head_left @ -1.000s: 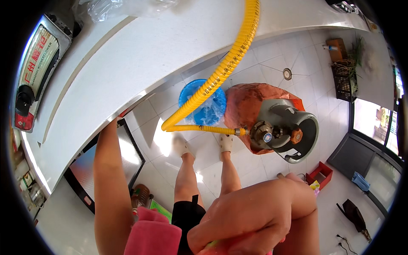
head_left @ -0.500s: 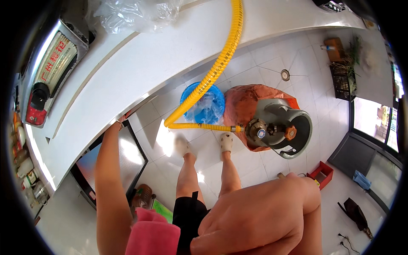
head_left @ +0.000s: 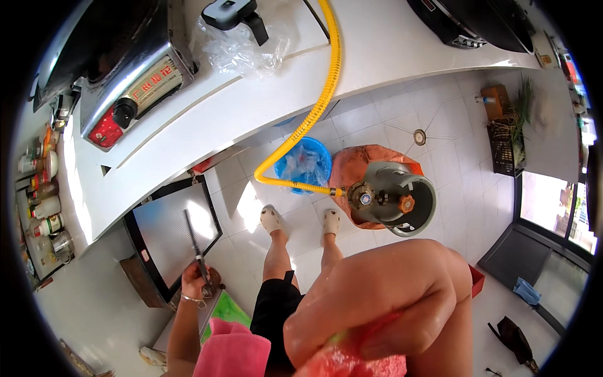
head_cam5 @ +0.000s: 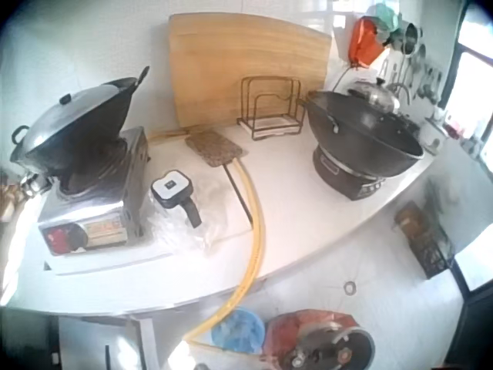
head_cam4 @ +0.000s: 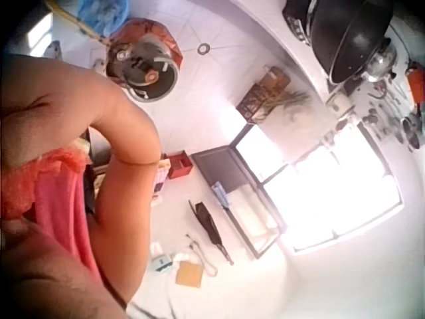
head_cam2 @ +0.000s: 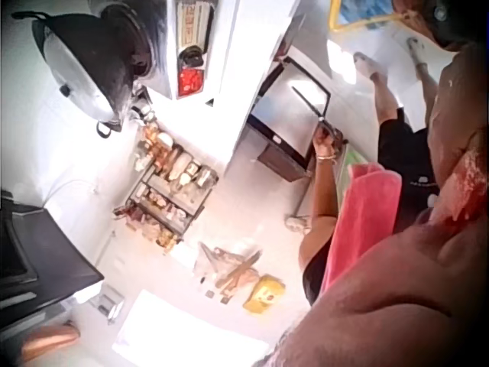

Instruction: The person retrieves kitchen shears from a drawer and proceeds to trim fat from raw meat chunks in a metal bowl placed in the sink. After trimming, the person transfers the meat to a wok on the stove and rinses the bowl under running water.

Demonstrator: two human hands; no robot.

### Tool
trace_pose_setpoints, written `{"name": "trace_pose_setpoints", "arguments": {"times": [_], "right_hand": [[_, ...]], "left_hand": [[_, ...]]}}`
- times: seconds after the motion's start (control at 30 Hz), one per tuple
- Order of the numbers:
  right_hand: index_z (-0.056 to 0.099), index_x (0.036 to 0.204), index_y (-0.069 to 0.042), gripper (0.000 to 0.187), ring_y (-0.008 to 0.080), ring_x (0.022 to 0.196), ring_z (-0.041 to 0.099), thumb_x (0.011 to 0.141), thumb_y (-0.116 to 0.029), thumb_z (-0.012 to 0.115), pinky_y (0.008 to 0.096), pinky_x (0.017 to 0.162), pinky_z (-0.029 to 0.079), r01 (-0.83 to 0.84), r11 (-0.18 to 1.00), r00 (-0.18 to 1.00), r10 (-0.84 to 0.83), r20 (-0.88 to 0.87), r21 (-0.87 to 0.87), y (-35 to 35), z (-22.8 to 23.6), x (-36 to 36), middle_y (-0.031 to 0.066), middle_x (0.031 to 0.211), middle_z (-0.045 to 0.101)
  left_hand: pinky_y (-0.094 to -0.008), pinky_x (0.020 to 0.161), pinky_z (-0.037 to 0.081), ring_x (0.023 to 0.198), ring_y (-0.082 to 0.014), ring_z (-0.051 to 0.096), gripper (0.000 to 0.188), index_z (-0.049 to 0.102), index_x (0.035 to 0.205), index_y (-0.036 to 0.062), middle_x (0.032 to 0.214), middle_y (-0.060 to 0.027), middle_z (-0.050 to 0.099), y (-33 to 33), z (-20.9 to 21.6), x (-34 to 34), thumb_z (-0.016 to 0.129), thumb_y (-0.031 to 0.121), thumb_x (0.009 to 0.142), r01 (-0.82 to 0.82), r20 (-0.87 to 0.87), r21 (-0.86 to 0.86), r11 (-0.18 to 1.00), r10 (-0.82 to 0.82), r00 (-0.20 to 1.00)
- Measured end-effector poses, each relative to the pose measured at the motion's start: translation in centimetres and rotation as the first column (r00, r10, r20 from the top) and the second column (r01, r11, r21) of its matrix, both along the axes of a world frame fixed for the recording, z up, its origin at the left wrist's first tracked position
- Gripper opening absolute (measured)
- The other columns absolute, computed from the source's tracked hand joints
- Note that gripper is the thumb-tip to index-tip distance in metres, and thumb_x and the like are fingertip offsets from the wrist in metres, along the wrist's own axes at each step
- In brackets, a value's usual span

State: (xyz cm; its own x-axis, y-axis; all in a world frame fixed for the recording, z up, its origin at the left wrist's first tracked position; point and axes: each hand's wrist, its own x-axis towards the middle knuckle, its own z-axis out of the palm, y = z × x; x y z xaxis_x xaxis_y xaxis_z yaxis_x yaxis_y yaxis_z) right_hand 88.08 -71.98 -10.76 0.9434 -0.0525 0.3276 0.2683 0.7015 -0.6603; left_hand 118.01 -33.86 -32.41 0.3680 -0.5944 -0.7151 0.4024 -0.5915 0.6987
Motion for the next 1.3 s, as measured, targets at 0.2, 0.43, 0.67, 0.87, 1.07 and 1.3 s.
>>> {"name": "trace_pose_setpoints", "arguments": {"times": [0.2,0.43,0.67,0.87,1.07,1.3], "right_hand": [[0.05,0.112,0.009,0.041,0.027,0.096,0.056,0.082,-0.019,0.053,0.0324,0.085,0.043,-0.148,0.988,0.987,0.151,-0.059,0.053,-0.6,3.3,-0.2,0.0178,0.104,0.058],[0.056,0.09,0.013,0.046,0.0267,0.078,0.06,0.063,-0.025,0.052,0.0304,0.068,0.047,0.038,0.967,0.826,0.111,-0.552,0.252,1.0,8.1,-1.6,0.0212,0.085,0.061],[0.053,0.097,0.012,0.046,0.0306,0.079,0.061,0.07,-0.025,0.045,0.0336,0.064,0.053,0.402,0.906,0.752,-0.243,-0.613,0.134,1.6,1.3,-8.2,0.0224,0.092,0.06],[0.048,0.109,0.012,0.049,0.0348,0.063,0.063,0.074,-0.021,0.037,0.0401,0.052,0.055,0.579,0.762,0.701,-0.284,-0.654,0.29,3.8,1.3,-11.5,0.0251,0.09,0.06],[0.047,0.114,0.011,0.05,0.0318,0.062,0.063,0.077,-0.021,0.035,0.0366,0.05,0.054,0.709,0.682,0.594,-0.441,-0.673,0.179,5.4,0.1,-14.3,0.0241,0.087,0.061],[0.046,0.122,0.005,0.048,0.0282,0.085,0.064,0.081,-0.018,0.039,0.038,0.071,0.055,0.694,0.669,0.664,-0.452,-0.595,0.267,7.1,-1.0,-15.3,0.0184,0.107,0.06]], "left_hand": [[-0.0244,0.074,0.047,0.084,-0.0141,0.059,0.03,0.063,0.1,-0.0003,0.092,-0.0045,0.063,8.7,4.4,6.7,0.062,-0.003,0.07,-0.49,0.226,-0.32,0.811,0.568,0.791],[-0.0286,0.074,0.048,0.086,-0.0169,0.061,0.024,0.062,0.103,0.0076,0.097,-0.0027,0.065,16.2,1.0,13.9,0.063,0.011,0.08,-0.673,0.01,-0.454,0.584,0.759,0.651],[-0.0336,0.064,0.05,0.078,-0.0215,0.063,0.02,0.063,0.084,0.0131,0.099,-0.005,0.066,17.9,-1.2,14.3,0.07,0.028,0.074,-0.719,-0.158,-0.261,0.644,0.706,0.691],[-0.0536,0.089,0.043,0.117,-0.0286,0.05,0.029,0.064,0.095,0.0102,0.118,-0.0094,0.059,11.8,1.3,5.9,0.066,0.024,0.07,-0.616,-0.563,-0.356,0.703,0.365,0.742],[-0.0604,0.103,0.023,0.138,-0.0246,0.027,0.043,0.061,0.114,0.0074,0.139,-0.0035,0.046,-2.8,-1.6,-0.6,0.065,0.029,0.077,-0.452,-0.47,-0.633,0.628,0.152,0.87],[-0.0444,0.099,0.041,0.127,-0.0193,0.04,0.056,0.052,0.121,0.0027,0.122,-0.0061,0.055,-17.9,-6.7,-0.9,0.071,0.029,0.075,-0.341,-0.326,-0.805,0.485,0.118,0.938]]}}
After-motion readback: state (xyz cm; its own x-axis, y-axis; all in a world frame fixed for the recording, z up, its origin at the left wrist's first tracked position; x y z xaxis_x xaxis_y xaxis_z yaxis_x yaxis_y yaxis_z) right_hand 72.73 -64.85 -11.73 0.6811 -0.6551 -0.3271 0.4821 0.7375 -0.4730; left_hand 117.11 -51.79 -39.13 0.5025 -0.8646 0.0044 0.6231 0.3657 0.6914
